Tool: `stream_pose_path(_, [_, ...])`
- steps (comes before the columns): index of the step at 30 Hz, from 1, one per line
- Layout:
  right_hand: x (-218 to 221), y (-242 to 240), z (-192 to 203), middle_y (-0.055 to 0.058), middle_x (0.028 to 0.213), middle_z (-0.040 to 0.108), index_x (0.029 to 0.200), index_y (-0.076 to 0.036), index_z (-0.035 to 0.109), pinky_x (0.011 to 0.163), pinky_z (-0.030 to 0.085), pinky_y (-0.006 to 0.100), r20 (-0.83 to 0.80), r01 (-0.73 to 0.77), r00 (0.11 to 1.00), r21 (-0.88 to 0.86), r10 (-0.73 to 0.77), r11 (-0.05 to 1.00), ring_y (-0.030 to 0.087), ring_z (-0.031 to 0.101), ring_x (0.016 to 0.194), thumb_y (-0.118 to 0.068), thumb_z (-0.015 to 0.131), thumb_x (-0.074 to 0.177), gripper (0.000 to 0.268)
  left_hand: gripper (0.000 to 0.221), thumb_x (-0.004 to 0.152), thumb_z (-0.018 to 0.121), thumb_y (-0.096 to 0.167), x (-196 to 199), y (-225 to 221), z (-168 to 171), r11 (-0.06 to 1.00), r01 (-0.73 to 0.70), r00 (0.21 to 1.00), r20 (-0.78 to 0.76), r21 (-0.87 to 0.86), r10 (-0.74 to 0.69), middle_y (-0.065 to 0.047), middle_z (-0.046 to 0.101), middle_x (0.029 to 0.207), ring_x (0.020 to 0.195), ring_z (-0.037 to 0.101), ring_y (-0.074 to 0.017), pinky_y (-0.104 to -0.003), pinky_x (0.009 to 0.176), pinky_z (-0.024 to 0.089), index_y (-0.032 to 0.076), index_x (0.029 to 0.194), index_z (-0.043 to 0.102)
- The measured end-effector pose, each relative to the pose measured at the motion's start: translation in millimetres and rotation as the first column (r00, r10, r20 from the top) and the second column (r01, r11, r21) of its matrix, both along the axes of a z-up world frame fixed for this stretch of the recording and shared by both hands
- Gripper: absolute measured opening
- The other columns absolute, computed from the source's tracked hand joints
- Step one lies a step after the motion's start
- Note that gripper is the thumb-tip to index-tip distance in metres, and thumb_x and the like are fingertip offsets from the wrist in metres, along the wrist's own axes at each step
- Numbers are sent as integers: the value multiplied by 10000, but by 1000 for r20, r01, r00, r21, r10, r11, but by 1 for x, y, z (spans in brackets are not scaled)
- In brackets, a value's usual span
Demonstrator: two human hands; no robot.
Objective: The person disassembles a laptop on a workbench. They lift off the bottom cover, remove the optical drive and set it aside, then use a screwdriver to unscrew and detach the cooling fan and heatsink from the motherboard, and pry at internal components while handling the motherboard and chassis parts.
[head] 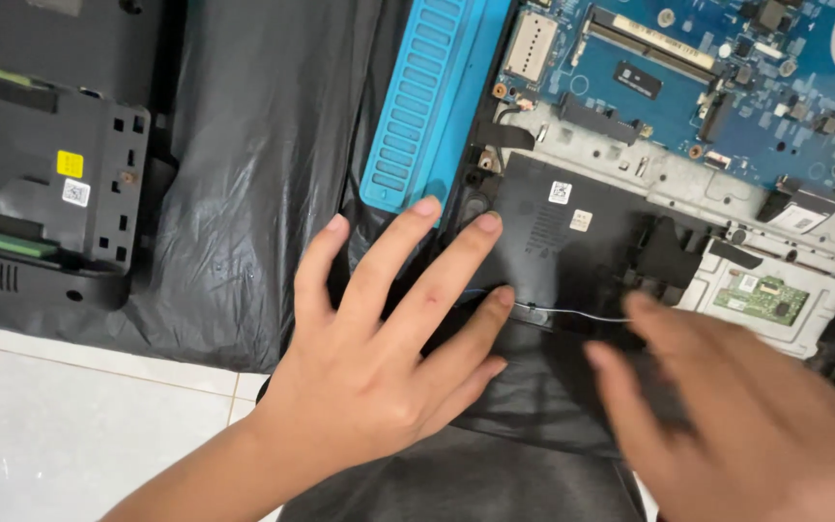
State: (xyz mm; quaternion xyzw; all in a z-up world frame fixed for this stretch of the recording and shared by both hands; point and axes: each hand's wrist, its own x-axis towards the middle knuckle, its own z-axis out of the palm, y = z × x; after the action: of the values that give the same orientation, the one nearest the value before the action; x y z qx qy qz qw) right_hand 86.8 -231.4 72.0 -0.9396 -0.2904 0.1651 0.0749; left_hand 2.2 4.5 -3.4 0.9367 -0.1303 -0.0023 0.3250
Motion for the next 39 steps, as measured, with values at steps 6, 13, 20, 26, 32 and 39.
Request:
stream_pose_path(6, [-3, 23, 2, 72, 731, 627, 1238, -30, 779, 550, 526, 330, -22, -118, 993, -286, 116, 951, 214, 662, 604, -284, 869, 746, 561, 388, 919, 799, 432, 1, 6, 3, 1000, -14, 1000, 25, -10, 14, -119, 527, 1517, 1404, 473, -349, -608, 1120, 309, 169, 1202, 772])
stream_pose_path(13, [-5, 30, 3, 28, 728, 563, 1026, -102, 833, 566, 497, 312, -39, -72, 997, -335, 62, 939, 175, 634, 644, -267, 899, 741, 337, 370, 919, 795, 429, -1, 7, 2, 996, -86, 996, 27, -1, 86, -128, 553, 1488, 1381, 481, -365, -580, 1114, 324, 149, 1161, 779])
stream_pose_path(20, [2, 27, 2, 52, 795, 635, 845, -63, 790, 610, 527, 347, -65, -212, 977, -134, 205, 968, 234, 679, 737, -85, 867, 709, 157, 353, 908, 810, 403, 0, 8, 2, 996, -89, 996, 25, -20, 90, -134, 544, 1489, 1388, 475, -369, -596, 1091, 359, 150, 1152, 774])
stream_pose_path(26, [-2, 21, -2, 142, 915, 619, 1006, -10, 797, 574, 496, 335, -67, 79, 993, -187, -93, 979, 201, 627, 654, -81, 912, 698, 335, 355, 899, 806, 391, 2, 8, 3, 994, -95, 995, 24, -57, 97, -142, 548, 1468, 1356, 507, -357, -570, 1073, 382, 125, 1132, 770])
stream_pose_path(32, [-6, 6, -3, 128, 826, 626, 1032, -18, 805, 545, 466, 347, -79, 111, 987, -299, -141, 948, 204, 596, 573, -90, 910, 760, 301, 348, 922, 787, 370, -1, 9, 3, 995, -85, 995, 55, -50, 87, -169, 560, 1455, 1273, 593, -301, -460, 1066, 408, 105, 1147, 768])
stream_pose_path(39, [-11, -33, -10, 121, 744, 619, 953, -44, 804, 589, 488, 359, -77, 49, 994, -364, -82, 930, 223, 613, 593, -182, 925, 775, 256, 347, 913, 788, 357, 0, 9, 2, 994, -91, 993, 68, -56, 94, -165, 556, 1459, 1230, 605, -287, -443, 1060, 416, 101, 1146, 767])
